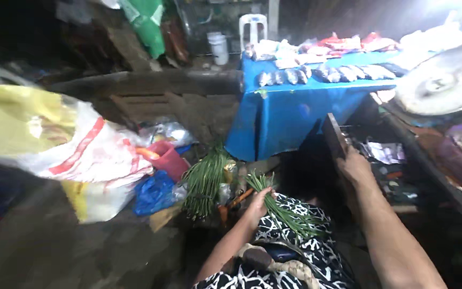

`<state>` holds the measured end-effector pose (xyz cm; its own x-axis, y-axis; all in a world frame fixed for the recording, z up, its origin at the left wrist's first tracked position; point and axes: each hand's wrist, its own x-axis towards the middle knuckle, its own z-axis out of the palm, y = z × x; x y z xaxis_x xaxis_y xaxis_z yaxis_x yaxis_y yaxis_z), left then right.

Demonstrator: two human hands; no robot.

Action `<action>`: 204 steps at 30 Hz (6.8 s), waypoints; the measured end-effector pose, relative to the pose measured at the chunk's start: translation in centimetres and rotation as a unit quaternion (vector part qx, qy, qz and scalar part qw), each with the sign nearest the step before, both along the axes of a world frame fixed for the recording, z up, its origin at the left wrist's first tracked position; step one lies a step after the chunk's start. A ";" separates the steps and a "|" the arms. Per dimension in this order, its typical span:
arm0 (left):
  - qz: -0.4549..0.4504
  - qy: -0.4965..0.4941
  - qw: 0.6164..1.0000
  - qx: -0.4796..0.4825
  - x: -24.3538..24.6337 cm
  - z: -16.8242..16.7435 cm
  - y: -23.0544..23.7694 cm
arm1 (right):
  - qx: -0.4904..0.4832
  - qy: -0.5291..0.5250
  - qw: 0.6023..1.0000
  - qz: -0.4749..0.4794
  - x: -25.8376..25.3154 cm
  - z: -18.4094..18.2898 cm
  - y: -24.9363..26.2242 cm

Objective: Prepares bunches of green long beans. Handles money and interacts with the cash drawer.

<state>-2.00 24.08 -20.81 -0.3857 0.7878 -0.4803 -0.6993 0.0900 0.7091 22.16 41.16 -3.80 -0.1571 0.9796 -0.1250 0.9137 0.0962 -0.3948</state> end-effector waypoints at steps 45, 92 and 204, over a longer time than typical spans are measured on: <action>-0.055 0.154 0.986 -0.011 -0.1 -1.1 0.1 | 0.006 0.091 0.995 0.037 0.8 -1.2 0.6; -0.005 0.019 0.999 -0.033 0.4 0.5 0.1 | 0.004 0.017 0.997 0.079 0.4 -1.1 1.2; 0.003 -0.029 0.999 -0.022 -0.5 -0.5 0.2 | 0.136 0.087 0.984 0.069 0.6 -0.7 0.1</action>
<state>-2.55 24.24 -21.31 -0.3610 0.7637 -0.5352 -0.7391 0.1156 0.6636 22.79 41.21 -4.53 -0.2870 0.9407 0.1807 0.8049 0.3391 -0.4869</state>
